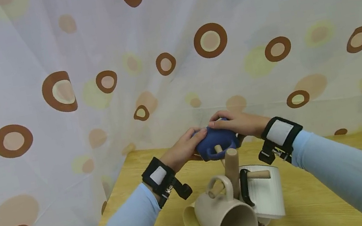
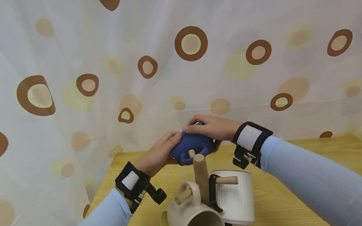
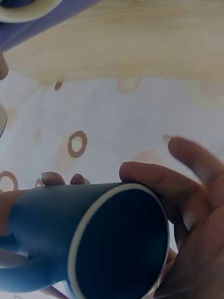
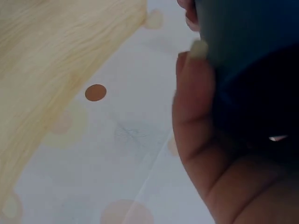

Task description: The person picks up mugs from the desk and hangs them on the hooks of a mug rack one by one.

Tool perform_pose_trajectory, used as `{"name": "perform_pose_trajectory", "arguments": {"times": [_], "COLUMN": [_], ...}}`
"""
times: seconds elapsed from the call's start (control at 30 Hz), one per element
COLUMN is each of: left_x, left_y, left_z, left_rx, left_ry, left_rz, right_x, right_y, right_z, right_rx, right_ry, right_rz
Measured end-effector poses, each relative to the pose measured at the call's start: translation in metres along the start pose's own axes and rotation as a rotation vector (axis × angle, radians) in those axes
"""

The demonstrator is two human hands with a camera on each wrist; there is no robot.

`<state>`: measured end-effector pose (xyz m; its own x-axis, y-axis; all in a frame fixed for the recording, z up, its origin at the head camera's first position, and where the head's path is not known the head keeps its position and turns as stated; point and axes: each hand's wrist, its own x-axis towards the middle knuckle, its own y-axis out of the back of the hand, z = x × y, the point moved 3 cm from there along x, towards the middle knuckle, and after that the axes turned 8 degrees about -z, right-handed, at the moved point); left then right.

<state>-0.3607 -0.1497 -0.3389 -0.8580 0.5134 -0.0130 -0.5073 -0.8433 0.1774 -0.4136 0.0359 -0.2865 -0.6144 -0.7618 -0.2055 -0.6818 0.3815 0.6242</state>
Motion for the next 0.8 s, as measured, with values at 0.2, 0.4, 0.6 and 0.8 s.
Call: {"name": "perform_pose_trajectory", "arguments": {"times": [0.2,0.4,0.6,0.8], "left_x": [0.000,-0.005,-0.008,-0.007], "left_y": [-0.003,-0.007,-0.012,-0.015], "left_z": [-0.024,-0.035,-0.040,-0.047], "left_rx": [-0.023,-0.040,-0.032,-0.052], "left_ry": [0.062,0.005,-0.015,-0.004], "left_rz": [-0.059,-0.143,-0.155,-0.190], "right_x": [0.002,0.001,-0.003,-0.005], "right_y": [-0.008,-0.013,-0.016,-0.017], "right_z": [0.010,0.014,0.019,0.018], "right_rx": [-0.008,-0.039,-0.055,-0.087], "right_ry": [-0.031,0.026,0.020,-0.017], "right_rz": [-0.145,-0.186,-0.192,-0.208]}}
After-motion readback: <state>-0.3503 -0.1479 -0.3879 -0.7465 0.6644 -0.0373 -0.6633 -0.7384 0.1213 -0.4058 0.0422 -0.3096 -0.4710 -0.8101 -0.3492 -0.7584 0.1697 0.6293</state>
